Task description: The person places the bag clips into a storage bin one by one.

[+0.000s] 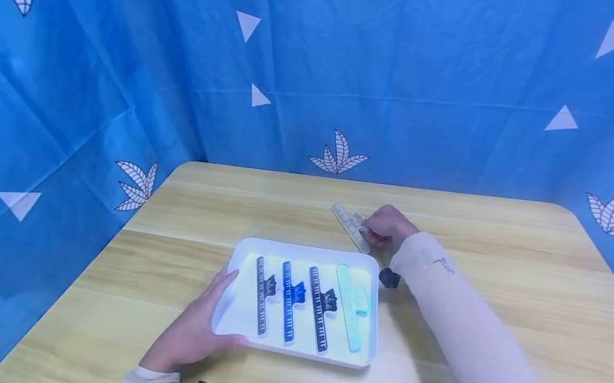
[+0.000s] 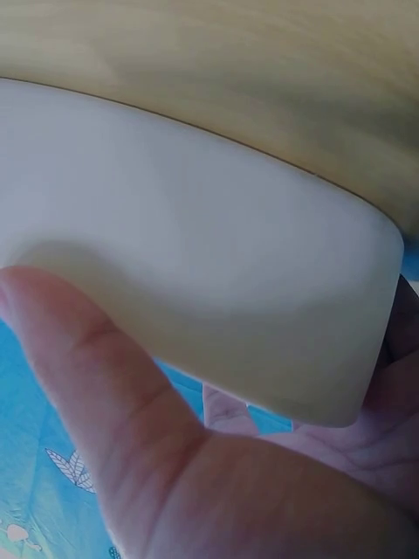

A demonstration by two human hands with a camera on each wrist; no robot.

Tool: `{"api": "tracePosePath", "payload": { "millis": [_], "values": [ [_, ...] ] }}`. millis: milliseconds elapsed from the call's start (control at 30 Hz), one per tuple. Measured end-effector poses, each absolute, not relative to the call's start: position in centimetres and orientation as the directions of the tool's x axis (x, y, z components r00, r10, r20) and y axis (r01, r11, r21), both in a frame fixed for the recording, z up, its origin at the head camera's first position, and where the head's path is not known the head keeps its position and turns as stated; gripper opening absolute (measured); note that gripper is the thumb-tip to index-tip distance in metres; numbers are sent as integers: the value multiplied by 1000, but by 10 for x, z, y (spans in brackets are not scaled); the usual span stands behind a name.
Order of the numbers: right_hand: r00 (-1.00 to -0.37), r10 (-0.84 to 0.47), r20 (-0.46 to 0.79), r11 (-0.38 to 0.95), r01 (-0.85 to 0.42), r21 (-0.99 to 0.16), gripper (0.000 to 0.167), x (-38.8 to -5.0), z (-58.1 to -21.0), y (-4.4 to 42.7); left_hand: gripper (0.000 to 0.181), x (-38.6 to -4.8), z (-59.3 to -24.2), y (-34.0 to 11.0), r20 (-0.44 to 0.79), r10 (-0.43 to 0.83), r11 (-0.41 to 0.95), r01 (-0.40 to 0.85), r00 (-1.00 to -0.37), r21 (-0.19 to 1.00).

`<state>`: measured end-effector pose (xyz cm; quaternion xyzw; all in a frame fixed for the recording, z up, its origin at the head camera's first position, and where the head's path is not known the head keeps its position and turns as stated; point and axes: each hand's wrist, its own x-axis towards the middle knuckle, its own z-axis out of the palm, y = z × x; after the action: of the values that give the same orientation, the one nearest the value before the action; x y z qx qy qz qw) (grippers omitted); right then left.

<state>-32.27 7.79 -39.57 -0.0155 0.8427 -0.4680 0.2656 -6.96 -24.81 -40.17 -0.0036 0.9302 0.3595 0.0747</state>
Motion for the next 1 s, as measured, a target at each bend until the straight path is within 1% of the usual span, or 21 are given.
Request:
{"api": "tracePosePath", "payload": {
  "millis": [233,533,833,1000],
  "values": [
    [-858,-303,-414,590,172,-788,29,-322,-391,78,122,-69,-402,-248,-145,49,739,-62,-988,671],
    [-848,-332,-414,715,60,-696,34,-319,-384,76,122,-69,-404,-249,-149,48,736,-66,-988,674],
    [-823,-350,-446,732,57,-679,28,-318,-382,76,123,-70,-404,-249,-147,45,734,-67,-988,675],
    [-823,-346,-450,730,65,-680,27,-318,-381,79,123,-69,-405,-249,-130,41,737,-58,-991,674]
  ]
}}
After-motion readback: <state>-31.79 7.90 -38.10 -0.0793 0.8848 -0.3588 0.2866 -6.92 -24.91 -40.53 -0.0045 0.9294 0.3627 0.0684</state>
